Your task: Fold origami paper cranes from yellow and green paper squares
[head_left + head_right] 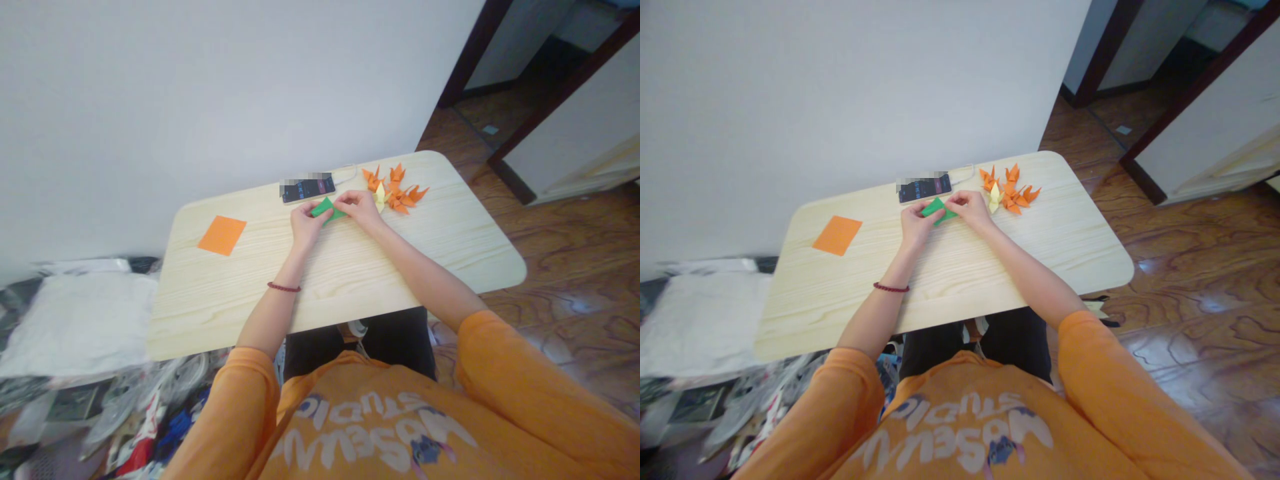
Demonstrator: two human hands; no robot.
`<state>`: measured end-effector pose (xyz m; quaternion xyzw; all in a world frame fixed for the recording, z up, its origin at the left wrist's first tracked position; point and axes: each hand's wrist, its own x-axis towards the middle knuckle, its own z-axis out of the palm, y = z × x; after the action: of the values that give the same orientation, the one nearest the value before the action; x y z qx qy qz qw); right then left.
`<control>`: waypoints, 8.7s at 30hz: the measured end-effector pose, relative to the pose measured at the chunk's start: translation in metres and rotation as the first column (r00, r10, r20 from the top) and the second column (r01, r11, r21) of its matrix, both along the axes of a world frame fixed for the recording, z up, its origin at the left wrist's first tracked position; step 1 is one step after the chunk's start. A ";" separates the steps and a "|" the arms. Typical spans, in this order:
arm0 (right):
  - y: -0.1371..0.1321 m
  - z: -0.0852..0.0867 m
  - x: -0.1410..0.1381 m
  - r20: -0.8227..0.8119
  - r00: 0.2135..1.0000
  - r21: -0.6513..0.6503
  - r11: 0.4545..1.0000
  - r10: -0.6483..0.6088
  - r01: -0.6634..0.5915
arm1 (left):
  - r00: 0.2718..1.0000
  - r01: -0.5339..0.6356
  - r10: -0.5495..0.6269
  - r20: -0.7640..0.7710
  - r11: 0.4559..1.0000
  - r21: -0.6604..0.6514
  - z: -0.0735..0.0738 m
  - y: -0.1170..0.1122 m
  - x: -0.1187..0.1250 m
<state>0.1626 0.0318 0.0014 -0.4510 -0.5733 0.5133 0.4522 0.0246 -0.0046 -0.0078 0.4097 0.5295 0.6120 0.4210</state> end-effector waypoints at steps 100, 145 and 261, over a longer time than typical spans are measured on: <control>0.006 -0.001 0.006 -0.172 0.985 0.017 1.000 0.013 -0.010 | 0.980 0.196 -0.197 0.007 0.976 0.093 0.010 0.003 -0.016; 0.000 -0.002 0.006 -0.041 0.999 0.167 0.985 -0.029 0.036 | 0.970 0.164 -0.130 -0.206 0.974 0.157 0.011 -0.006 -0.008; -0.025 0.004 0.005 0.133 0.981 0.597 0.801 -0.143 0.036 | 0.990 0.058 -0.042 -0.136 0.991 0.118 0.021 -0.010 -0.006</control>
<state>0.1679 0.0072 0.0050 -0.3567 -0.7193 0.2463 0.5428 0.0185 -0.0151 0.0128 0.4877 0.5076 0.6038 0.3741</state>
